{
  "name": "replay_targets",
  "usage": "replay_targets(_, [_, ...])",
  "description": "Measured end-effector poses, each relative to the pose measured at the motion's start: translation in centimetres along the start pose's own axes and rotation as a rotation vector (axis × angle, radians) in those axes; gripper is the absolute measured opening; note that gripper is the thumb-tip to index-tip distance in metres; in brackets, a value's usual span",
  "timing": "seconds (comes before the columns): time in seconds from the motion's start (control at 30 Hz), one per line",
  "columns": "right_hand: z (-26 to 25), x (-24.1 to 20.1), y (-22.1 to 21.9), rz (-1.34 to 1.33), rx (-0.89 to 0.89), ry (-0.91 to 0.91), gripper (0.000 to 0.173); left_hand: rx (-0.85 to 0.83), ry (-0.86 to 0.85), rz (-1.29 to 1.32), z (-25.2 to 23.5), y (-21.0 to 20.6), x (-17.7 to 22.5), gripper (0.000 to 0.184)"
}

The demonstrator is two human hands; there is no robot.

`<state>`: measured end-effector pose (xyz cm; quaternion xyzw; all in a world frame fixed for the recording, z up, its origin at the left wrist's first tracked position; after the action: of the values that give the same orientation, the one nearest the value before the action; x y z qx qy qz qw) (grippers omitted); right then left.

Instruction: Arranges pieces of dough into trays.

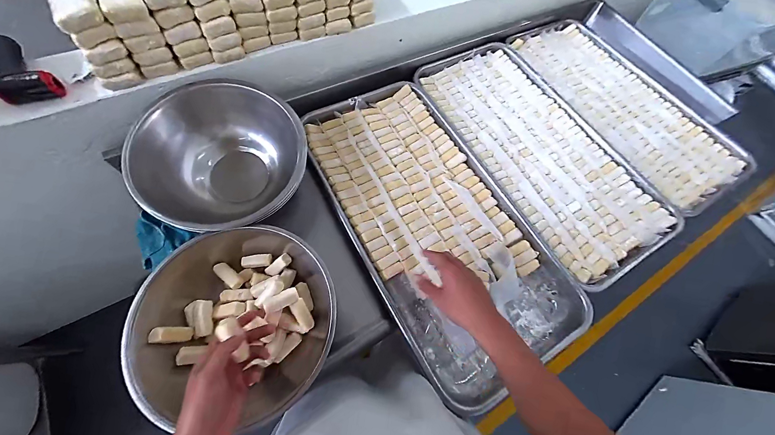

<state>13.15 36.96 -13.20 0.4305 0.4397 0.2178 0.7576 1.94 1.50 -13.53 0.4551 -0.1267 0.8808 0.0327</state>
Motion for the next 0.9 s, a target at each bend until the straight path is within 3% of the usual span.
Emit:
replay_targets(0.1, [0.6,6.2,0.3,0.162,0.06,-0.302,0.066,0.201,-0.224,-0.113,0.0,2.7,1.7,0.041])
replay_targets(0.23, [0.8,9.7,-1.7,0.152,0.05,-0.484,0.085,0.215,-0.448,-0.34,-0.8,4.3,4.3,0.072])
replay_targets(0.33, [0.5,12.2,-2.6,-0.004,0.109,-0.474,0.066,0.15,-0.487,-0.425,-0.9,3.4,5.3,0.07])
replay_targets(0.43, [0.8,14.1,-1.7,-0.386,0.171,-0.505,0.043,0.067,-0.494,-0.414,-1.0,2.1,4.8,0.066])
replay_targets(0.53, [1.6,14.1,-0.4,-0.943,0.158,-0.65,0.037,0.03,-0.48,-0.402,-0.9,1.4,3.7,0.063])
replay_targets(0.6, [1.6,14.3,-0.4,-1.112,0.12,-0.701,0.036,0.024,-0.458,-0.39,-0.7,1.1,3.1,0.06])
replay_targets(0.7, [1.0,14.4,-0.6,-1.146,0.071,-0.662,0.041,0.017,-0.436,-0.384,-0.6,0.9,2.8,0.06])
replay_targets(0.9, [-0.4,14.4,0.0,-0.954,0.054,-0.724,0.044,0.023,-0.446,-0.383,-0.7,0.6,2.9,0.059])
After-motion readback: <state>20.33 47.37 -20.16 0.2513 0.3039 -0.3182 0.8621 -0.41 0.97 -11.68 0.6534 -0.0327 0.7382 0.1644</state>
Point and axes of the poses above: each hand's wrist, its own z-axis away from the middle knuckle, its own y-axis out of the back of the hand, x = y × z, the point moved 1 cm from there along -z, towards the middle knuckle, and after that the axes turned 3 degrees about x, right-handed, at the moved point
